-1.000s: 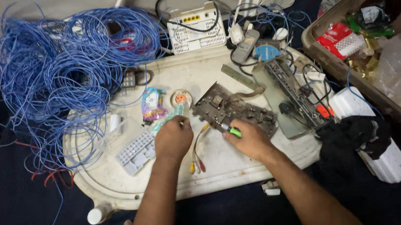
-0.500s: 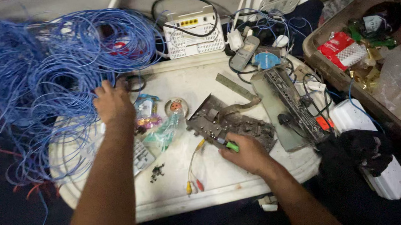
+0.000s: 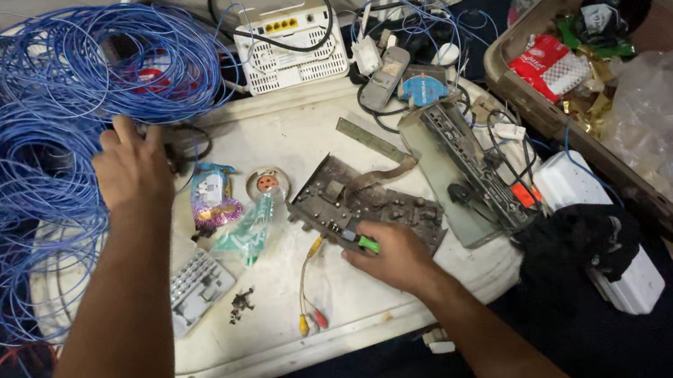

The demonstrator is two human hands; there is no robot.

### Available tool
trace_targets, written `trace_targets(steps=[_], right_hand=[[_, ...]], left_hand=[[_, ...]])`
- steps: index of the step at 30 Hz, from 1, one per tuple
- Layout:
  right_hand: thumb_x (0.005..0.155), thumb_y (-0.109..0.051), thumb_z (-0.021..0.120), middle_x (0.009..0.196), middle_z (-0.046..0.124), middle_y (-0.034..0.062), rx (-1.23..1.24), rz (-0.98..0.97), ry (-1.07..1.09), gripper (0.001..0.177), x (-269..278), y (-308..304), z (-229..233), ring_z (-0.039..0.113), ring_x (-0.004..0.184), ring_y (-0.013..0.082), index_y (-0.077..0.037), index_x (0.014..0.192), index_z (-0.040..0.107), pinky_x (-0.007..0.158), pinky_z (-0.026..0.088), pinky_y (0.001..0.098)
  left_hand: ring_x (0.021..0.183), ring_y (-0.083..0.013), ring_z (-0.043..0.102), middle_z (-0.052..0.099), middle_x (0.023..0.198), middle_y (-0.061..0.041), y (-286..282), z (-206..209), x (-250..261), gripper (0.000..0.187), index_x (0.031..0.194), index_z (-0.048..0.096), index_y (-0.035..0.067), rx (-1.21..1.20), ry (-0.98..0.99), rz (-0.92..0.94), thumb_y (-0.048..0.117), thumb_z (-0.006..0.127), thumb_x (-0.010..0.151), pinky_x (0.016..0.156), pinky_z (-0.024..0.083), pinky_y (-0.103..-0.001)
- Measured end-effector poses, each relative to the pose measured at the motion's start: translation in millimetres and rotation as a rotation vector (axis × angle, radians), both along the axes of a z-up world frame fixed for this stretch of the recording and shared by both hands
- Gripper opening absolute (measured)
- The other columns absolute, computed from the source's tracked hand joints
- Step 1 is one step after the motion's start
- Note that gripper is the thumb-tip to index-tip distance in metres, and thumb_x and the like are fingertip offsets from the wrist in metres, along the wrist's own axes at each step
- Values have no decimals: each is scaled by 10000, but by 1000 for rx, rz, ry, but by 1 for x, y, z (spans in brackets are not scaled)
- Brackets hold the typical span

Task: The person uses a green screwdriver to unscrew a circuit board, then connects a multimeter probe to test it. They wipe the board with a black cloth and handle a remote control and other components on the table.

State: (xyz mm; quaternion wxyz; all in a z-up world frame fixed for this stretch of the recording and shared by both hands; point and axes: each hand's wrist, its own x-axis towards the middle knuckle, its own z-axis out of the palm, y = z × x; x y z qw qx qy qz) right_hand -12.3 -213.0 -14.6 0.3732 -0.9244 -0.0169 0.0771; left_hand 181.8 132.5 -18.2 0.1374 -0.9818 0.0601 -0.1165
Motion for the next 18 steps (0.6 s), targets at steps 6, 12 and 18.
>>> trace_targets(steps=[6, 12, 18], right_hand=[[794, -337, 817, 791, 703, 141, 11, -14, -69, 294, -4, 4, 2, 703, 745, 330, -107, 958, 733, 661, 538, 433], [807, -354, 807, 792, 707, 140, -18, -32, -13, 298, -7, 5, 5, 709, 754, 317, -113, 965, 729, 677, 537, 430], [816, -344, 793, 842, 722, 136, -14, -4, -62, 277, -4, 6, 4, 708, 787, 336, -116, 963, 733, 693, 544, 440]], left_hand=[[1152, -273, 586, 627, 1192, -49, -21, 3, -22, 243, 1192, 738, 256, -137, -103, -274, 230, 657, 965, 925, 487, -447], [1131, -298, 577, 631, 1177, -87, -6, -11, -22, 304, 1181, 733, 227, -95, -122, -32, 169, 650, 895, 866, 492, -444], [1095, -329, 565, 610, 1147, -127, 1, -21, -7, 417, 1282, 703, 251, -110, -46, -51, 183, 652, 874, 819, 498, -476]])
